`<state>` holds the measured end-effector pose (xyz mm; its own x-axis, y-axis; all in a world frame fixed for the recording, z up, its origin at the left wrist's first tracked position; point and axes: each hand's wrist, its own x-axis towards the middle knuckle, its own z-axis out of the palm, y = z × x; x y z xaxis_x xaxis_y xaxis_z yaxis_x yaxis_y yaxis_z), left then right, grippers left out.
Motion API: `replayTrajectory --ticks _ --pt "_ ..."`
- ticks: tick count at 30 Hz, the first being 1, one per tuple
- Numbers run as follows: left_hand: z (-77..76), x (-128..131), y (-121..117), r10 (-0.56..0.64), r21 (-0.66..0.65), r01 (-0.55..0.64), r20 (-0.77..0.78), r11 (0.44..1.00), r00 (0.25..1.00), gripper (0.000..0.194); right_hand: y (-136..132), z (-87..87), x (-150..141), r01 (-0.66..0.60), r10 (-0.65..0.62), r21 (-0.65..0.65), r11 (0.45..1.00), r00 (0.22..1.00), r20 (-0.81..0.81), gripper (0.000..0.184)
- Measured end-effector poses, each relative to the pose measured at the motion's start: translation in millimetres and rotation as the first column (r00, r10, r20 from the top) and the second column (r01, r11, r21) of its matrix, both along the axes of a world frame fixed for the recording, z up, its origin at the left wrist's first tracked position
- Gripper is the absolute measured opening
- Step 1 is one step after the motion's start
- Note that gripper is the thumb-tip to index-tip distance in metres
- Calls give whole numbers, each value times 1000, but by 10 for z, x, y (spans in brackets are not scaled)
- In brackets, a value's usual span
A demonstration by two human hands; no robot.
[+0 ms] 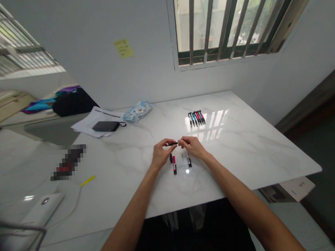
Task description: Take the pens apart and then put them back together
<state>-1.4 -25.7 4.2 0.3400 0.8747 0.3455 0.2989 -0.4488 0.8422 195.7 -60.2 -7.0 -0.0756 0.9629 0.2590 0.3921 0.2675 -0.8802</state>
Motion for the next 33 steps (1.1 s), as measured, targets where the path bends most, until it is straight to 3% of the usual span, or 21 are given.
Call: replayTrajectory --ticks 7,10,13,16,20,23,24,28,30,33 --pt "8 -14 6 -29 57 29 3 998 1000 12 23 -51 0 -3 3 -23 1000 1000 3 48" --pt "22 -15 10 -44 44 43 41 998 998 11 33 -67 -30 -45 38 -73 996 995 -96 53" --pt "10 5 20 -67 -80 82 173 993 983 15 30 -57 -86 -113 71 -156 981 965 -254 57" --pt "-8 35 24 -54 -272 180 413 945 909 24 15 -24 -129 -153 87 -191 970 946 -313 58" --pt "36 40 12 22 -377 278 626 883 779 29 -48 64 -30 -104 93 -96 990 989 -115 55" --pt "101 13 10 47 -398 333 699 855 714 30 -165 142 163 -79 83 -50 996 992 93 35" --pt "115 7 11 53 -405 339 704 849 708 32 -219 162 229 -104 112 -59 993 982 152 39" --pt "88 18 10 43 -425 295 627 856 778 41 -457 183 391 -246 264 -95 965 906 330 94" --pt "45 37 8 23 -421 263 563 868 826 39 -544 165 407 -271 285 -90 958 883 373 98" --pt "4 48 5 4 -416 230 489 880 872 41 -599 137 396 -245 256 -80 966 882 395 86"
